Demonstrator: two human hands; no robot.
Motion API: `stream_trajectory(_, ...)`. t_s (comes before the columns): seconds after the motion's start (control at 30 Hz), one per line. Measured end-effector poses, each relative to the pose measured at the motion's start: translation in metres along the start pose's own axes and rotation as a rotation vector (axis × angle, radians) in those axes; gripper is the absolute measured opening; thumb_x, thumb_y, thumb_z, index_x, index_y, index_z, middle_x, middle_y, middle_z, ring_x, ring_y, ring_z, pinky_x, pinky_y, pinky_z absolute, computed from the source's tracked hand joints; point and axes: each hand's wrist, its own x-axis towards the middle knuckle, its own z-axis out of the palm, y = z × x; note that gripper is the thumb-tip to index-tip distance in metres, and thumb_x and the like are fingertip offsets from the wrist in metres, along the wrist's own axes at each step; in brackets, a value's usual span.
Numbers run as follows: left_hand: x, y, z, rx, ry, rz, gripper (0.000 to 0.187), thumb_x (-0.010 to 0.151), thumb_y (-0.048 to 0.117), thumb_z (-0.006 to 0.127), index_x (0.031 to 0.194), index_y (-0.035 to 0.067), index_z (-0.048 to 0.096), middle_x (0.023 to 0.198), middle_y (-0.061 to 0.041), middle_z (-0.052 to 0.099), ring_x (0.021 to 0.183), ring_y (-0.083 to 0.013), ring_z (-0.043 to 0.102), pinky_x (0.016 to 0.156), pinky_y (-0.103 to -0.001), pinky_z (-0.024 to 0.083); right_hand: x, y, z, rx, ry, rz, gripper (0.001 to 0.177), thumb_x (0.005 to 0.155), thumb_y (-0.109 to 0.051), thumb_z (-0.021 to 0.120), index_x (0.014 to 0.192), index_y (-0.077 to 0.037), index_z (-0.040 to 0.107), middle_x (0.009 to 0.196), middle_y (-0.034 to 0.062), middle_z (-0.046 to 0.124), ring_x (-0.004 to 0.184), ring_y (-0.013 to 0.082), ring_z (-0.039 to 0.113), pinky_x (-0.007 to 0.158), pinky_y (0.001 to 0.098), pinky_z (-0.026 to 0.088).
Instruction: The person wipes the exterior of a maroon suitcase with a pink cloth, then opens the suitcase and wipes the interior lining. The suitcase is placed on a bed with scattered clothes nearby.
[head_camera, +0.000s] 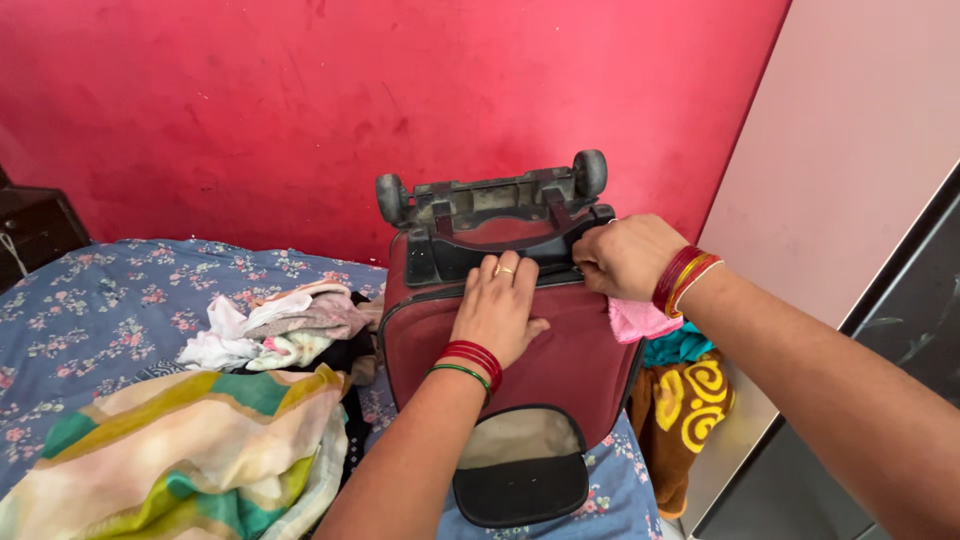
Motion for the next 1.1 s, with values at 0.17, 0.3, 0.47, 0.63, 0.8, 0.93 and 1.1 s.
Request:
stream_trajectory(0.17, 0.005, 0.018, 0.005, -0.073, 0.047, -0.050, 0.074, 0.057, 0.029, 0.093, 0.114, 0.001, 0.056, 0.117, -0.017, 0.057, 0.115, -0.0370, 0.052, 0.094, -0.050, 0.042, 0.014, -0.015, 0.000, -0.080, -0.025, -0.102, 0.014, 0.077, -0.026, 0.070, 0.082, -0.014, 0.070, 0.082, 0.0099, 0.070, 0.077, 0.0370, 0.068, 0.066, 0.0521, 0.054)
stream_trajectory(0.3, 0.002, 0.019, 0.014, -0.248, 0.111, -0.171, 0.056, 0.069, 0.037, 0.092, 0.104, 0.004, 0.062, 0.110, -0.016, 0.061, 0.110, -0.0370, 0.054, 0.094, -0.050, 0.041, 0.022, -0.019, 0.001, -0.023, -0.016, -0.215, 0.015, 0.076, -0.026, 0.069, 0.082, -0.012, 0.070, 0.084, 0.0102, 0.071, 0.080, 0.0366, 0.069, 0.069, 0.0515, 0.055)
stream_trajectory(0.47, 0.005, 0.002, 0.021, -0.340, 0.136, -0.294, 0.016, 0.080, 0.022, 0.081, 0.084, 0.008, 0.074, 0.093, -0.016, 0.069, 0.096, -0.0373, 0.066, 0.084, -0.049, 0.051, 0.014, -0.003, 0.005, 0.078, -0.077, -0.160, 0.013, 0.080, -0.023, 0.068, 0.087, -0.013, 0.074, 0.089, 0.0101, 0.072, 0.084, 0.0364, 0.069, 0.071, 0.0489, 0.055)
stream_trajectory(0.63, 0.016, -0.019, 0.005, -0.300, 0.083, -0.404, 0.010, 0.082, 0.015, 0.074, 0.075, 0.007, 0.076, 0.085, -0.019, 0.072, 0.090, -0.0378, 0.070, 0.080, -0.050, 0.055, -0.015, 0.032, 0.006, 0.288, -0.003, 0.009, 0.022, 0.086, -0.024, 0.070, 0.103, -0.013, 0.078, 0.100, 0.0097, 0.075, 0.089, 0.0337, 0.071, 0.077, 0.0449, 0.055)
stream_trajectory(0.8, 0.018, -0.020, -0.016, -0.119, 0.010, -0.470, 0.012, 0.083, 0.018, 0.072, 0.080, 0.008, 0.078, 0.089, -0.020, 0.073, 0.092, -0.0380, 0.070, 0.084, -0.050, 0.055, -0.022, 0.012, 0.029, 0.481, 0.077, 0.262, 0.027, 0.086, -0.027, 0.075, 0.107, -0.011, 0.077, 0.098, 0.0110, 0.075, 0.092, 0.0313, 0.074, 0.083, 0.0408, 0.058)
stream_trajectory(0.93, 0.017, -0.014, -0.025, 0.073, -0.133, -0.548, 0.018, 0.088, 0.021, 0.069, 0.090, 0.007, 0.078, 0.096, -0.020, 0.074, 0.095, -0.0387, 0.071, 0.087, -0.054, 0.051, -0.020, -0.020, 0.026, 0.431, 0.238, 0.200, 0.036, 0.077, -0.027, 0.079, 0.109, -0.010, 0.075, 0.100, 0.0124, 0.071, 0.091, 0.0377, 0.069, 0.079, 0.0457, 0.055)
stream_trajectory(1.1, 0.014, -0.032, -0.026, 0.037, -0.323, -0.645, 0.022, 0.091, 0.025, 0.066, 0.099, 0.008, 0.078, 0.102, -0.020, 0.075, 0.102, -0.0376, 0.071, 0.098, -0.052, 0.045, -0.025, -0.061, 0.025, 0.286, 0.320, 0.228, 0.033, 0.080, -0.026, 0.075, 0.109, -0.010, 0.074, 0.099, 0.0144, 0.068, 0.087, 0.0411, 0.067, 0.073, 0.0530, 0.052)
